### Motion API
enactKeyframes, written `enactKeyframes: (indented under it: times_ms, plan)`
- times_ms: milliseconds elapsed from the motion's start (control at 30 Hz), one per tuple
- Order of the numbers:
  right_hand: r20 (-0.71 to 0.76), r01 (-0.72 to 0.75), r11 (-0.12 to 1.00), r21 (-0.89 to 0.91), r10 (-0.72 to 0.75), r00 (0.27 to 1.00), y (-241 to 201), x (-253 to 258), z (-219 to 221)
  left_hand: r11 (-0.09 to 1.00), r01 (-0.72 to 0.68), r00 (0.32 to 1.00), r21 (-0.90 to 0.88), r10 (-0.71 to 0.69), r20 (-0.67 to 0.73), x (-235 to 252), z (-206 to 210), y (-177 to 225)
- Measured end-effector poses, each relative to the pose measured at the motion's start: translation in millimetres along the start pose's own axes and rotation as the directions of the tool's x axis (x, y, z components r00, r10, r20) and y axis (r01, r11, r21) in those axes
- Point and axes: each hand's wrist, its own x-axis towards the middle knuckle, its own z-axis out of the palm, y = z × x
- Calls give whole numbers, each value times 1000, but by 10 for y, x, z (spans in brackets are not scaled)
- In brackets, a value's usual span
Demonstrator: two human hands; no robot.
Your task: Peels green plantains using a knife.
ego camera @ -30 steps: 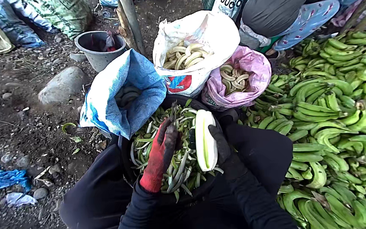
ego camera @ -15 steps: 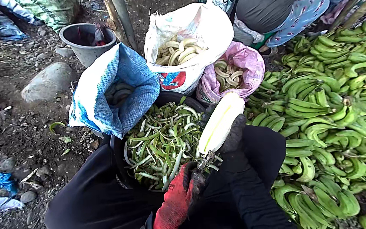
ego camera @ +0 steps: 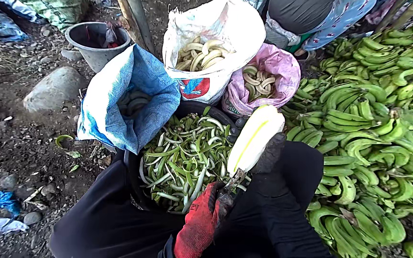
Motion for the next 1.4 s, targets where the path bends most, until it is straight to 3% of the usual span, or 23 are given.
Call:
enactKeyframes:
  times_ms: [100,233,533,800,1000,1200,1400]
  plan:
    - [9,11,1000,-8,-11,1000,9,-5,-13,1000,2,1000,26,-2,-14,18,29,17]
    - [24,21,1000,13,-21,999,51,-18,-63,995,19,1000,-99,-18,10,51,49,1]
    - [31,-15,995,96,12,999,68,-41,-88,986,74,997,-146,-72,24,97,130,6]
    - [6,-70,993,-97,71,997,74,-102,-166,992,67,995,104,-73,60,105,38,36]
    - [55,-194,965,-177,207,977,66,-104,-257,898,-8,994,441,-43,104,180,-223,100]
    - [16,-117,987,110,116,993,163,-61,-198,999,-43,999,-16,43,13,51,-2,-104]
    - [7,-93,982,166,93,996,167,-99,-163,1000,-4,1000,-24,4,-5,33,64,-44]
